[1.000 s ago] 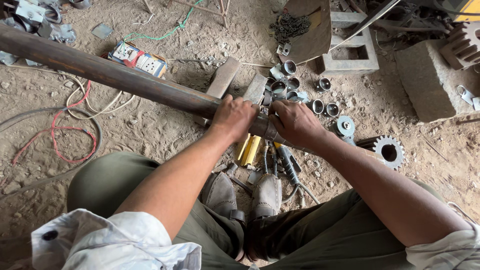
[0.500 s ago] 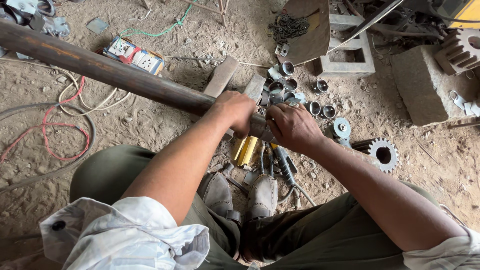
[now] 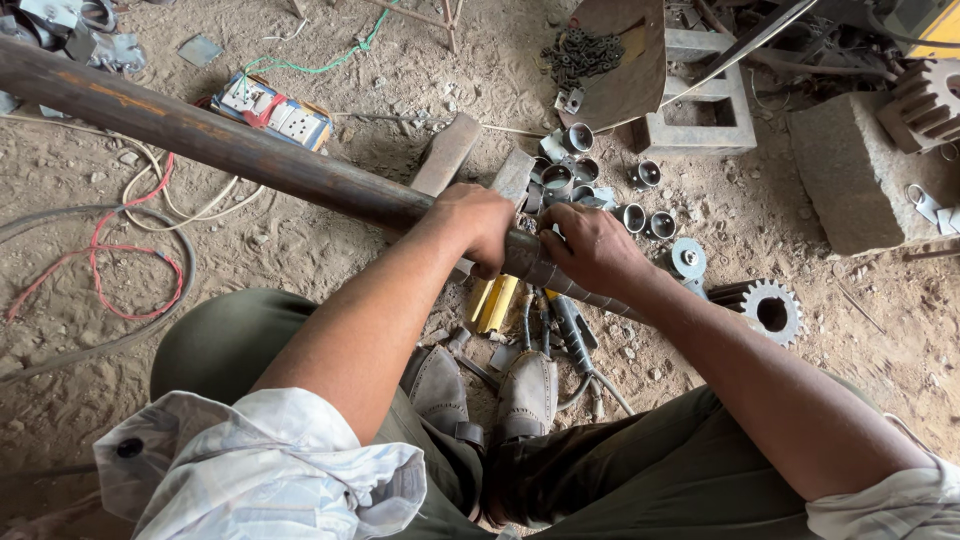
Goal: The person sits on the ground and repeatedly places small metal rings onto a long metal rod, aligning them with pre-marked lines. The person adjusts the rod and rings by hand to ensure proper placement.
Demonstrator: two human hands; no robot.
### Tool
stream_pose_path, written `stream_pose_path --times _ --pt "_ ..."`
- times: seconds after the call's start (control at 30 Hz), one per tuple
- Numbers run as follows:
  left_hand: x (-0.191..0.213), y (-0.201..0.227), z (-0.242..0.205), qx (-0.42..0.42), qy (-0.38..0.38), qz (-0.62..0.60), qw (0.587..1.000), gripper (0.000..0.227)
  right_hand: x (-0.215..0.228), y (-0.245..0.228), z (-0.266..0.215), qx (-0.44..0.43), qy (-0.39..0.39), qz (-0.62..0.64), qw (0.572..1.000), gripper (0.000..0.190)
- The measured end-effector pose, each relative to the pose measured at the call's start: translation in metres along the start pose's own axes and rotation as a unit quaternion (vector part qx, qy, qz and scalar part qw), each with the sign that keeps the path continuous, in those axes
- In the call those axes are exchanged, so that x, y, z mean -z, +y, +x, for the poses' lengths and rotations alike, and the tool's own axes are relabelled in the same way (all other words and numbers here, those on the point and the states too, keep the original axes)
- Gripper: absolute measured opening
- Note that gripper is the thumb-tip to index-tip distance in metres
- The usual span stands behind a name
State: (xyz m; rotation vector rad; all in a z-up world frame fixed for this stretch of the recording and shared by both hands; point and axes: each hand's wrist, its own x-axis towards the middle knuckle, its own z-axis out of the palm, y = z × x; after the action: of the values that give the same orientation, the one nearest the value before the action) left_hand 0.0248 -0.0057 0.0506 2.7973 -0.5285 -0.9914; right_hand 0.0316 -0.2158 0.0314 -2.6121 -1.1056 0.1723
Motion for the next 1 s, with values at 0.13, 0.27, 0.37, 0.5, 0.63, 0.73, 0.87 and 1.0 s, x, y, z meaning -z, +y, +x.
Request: stream_pose_path --times 0.13,0.27,0.37,0.5,0.63,0.73,0.87,1.0 --pt "0.002 0.0 -0.003 -0.006 0.002 0.006 1.0 0.05 0.01 -0.014 -0.004 0.018 0.013 -0.018 1.0 0.016" --pt "0.002 -0.001 -0.004 -0.006 0.007 0.002 1.0 0.051 0.017 -0.027 -0.009 0.058 0.047 -0.044 0.996 0.013" --pt "0.002 -0.002 -0.004 -0.014 0.016 0.009 1.0 0.05 0.017 -0.032 -0.011 0.057 0.046 -0.054 0.996 0.012" --pt "0.002 -0.002 -0.004 -0.014 0.014 0.013 1.0 0.047 0.016 -0.035 -0.014 0.076 0.052 -0.086 0.992 0.012" --pt "0.003 -0.002 -0.006 -0.016 0.016 0.014 1.0 0.049 0.015 -0.04 -0.016 0.071 0.037 -0.107 0.991 0.013" --pt "0.003 -0.002 -0.006 -0.018 0.023 0.012 0.999 0.052 0.013 -0.044 -0.019 0.04 0.012 -0.123 0.991 0.015" --pt "0.002 0.0 -0.006 -0.011 0.016 0.018 1.0 0.053 0.007 -0.044 -0.021 0.057 0.0 -0.143 0.988 0.017" --pt "0.003 -0.001 -0.007 -0.01 0.015 0.009 1.0 0.049 0.001 -0.046 -0.027 0.11 0.038 -0.144 0.983 0.016"
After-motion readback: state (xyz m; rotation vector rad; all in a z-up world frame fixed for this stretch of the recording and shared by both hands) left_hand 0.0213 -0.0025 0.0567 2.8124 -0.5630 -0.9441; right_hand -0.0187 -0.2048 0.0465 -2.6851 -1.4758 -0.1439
